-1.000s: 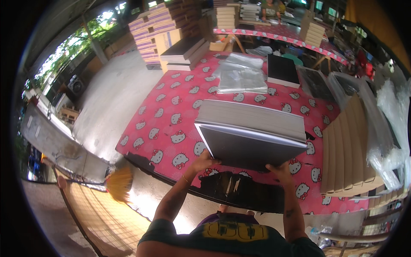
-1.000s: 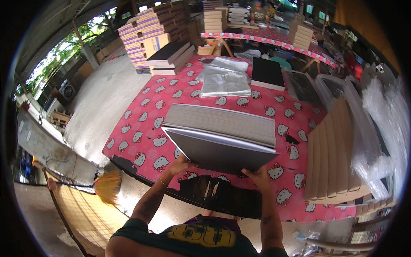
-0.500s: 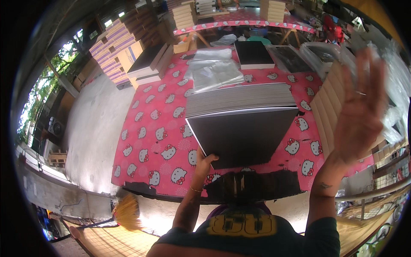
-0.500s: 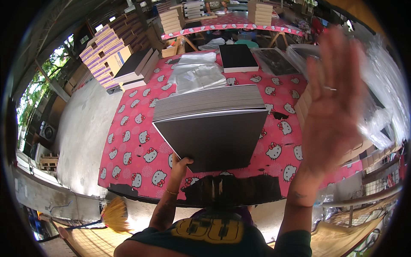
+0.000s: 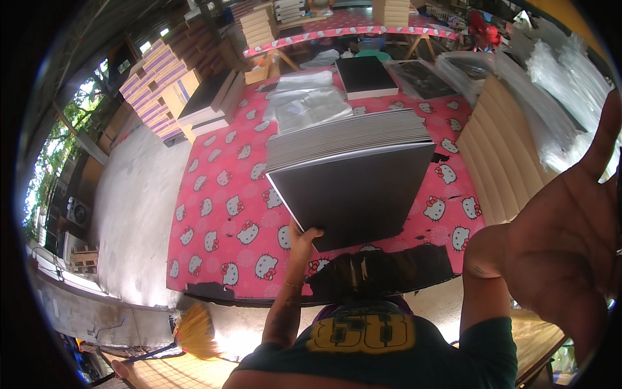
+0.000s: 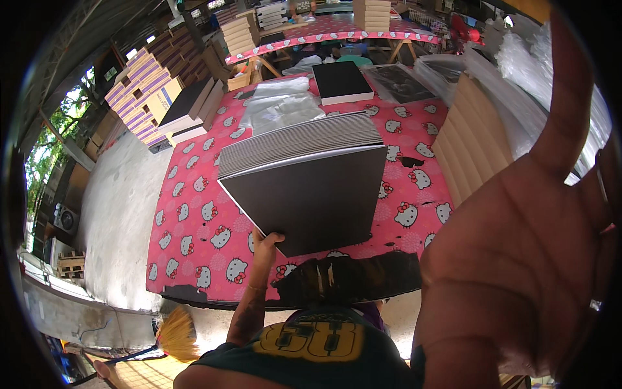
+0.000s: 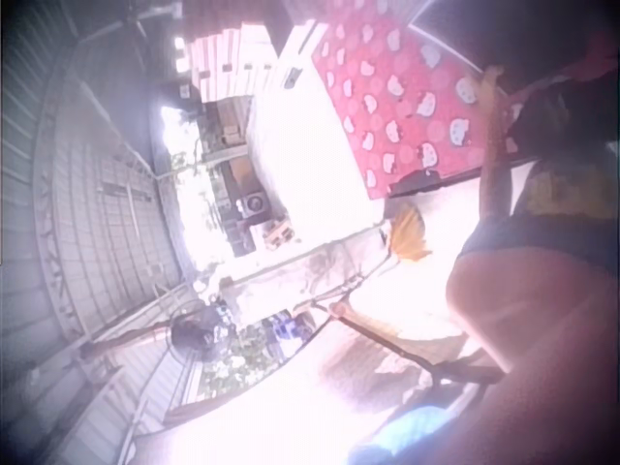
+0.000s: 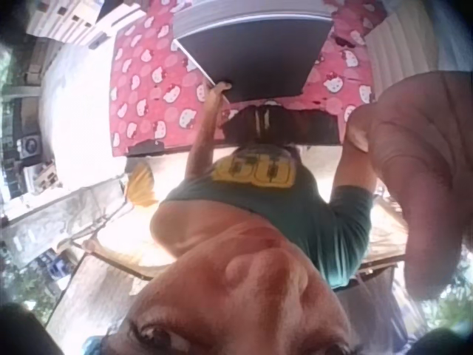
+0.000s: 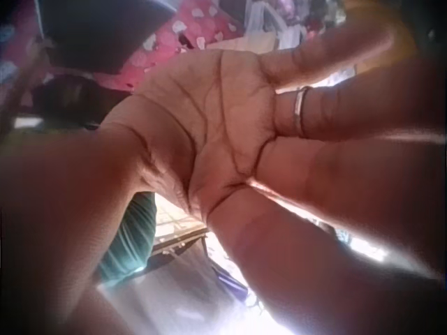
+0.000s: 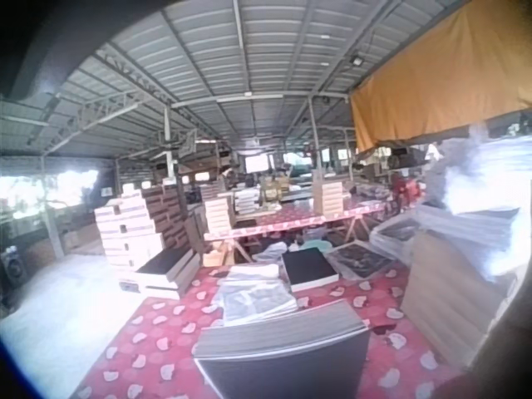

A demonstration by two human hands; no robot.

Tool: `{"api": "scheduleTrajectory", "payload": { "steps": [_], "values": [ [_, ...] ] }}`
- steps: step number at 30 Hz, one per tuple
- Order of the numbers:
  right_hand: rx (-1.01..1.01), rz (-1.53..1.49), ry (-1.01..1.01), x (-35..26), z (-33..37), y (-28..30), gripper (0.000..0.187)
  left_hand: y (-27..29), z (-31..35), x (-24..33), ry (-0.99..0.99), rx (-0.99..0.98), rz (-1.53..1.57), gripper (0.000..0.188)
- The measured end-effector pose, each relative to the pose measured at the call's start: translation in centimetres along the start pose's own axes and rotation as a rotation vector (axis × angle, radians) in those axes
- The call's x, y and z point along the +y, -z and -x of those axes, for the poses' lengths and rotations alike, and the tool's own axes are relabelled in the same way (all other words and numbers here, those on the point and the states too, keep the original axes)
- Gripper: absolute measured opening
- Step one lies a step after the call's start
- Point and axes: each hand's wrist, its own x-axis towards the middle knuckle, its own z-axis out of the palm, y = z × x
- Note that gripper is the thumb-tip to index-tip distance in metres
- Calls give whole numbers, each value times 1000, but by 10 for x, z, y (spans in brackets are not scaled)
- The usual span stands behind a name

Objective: The person places a white sheet into a plastic bag, inserts a black binder, and then folds the bag before placing the finished item onto a stack.

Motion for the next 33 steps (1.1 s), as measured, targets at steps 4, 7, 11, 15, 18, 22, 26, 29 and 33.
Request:
{"api": "scheduleTrajectory", "payload": {
  "steps": [4, 7, 11, 15, 18, 22, 26, 29, 33],
  "values": [
    [4, 35, 15, -6, -1, 8, 101, -8, 2, 4, 25, 25, 5, 54],
    [4, 50, 25, -12, -4, 11, 103, -3, 1, 3, 29, 8, -87, 53],
    [-1, 57, 35, -17, 2, 9, 107, 0, 1, 2, -9, -1, -31, 52],
    [27, 95, 51, -23, -1, 10, 110, -9, 0, 1, 8, 22, -39, 46],
    [39, 93, 43, -14, 4, 6, 112, -5, 2, 5, -11, 26, -39, 49],
    [1, 260, -262, 43, 36, 22, 116, 1, 9, 11, -24, 37, -43, 51],
    [-221, 54, -867, 121, 167, 93, 120, -9, 8, 7, 1, 7, -50, 51],
    [-115, 5, -1159, 158, 239, 115, 96, 3, 7, -7, -63, 52, -105, 49],
    [144, 42, -1094, 142, 247, 91, 80, -12, 10, 19, -11, 79, -85, 47]
  ]
}}
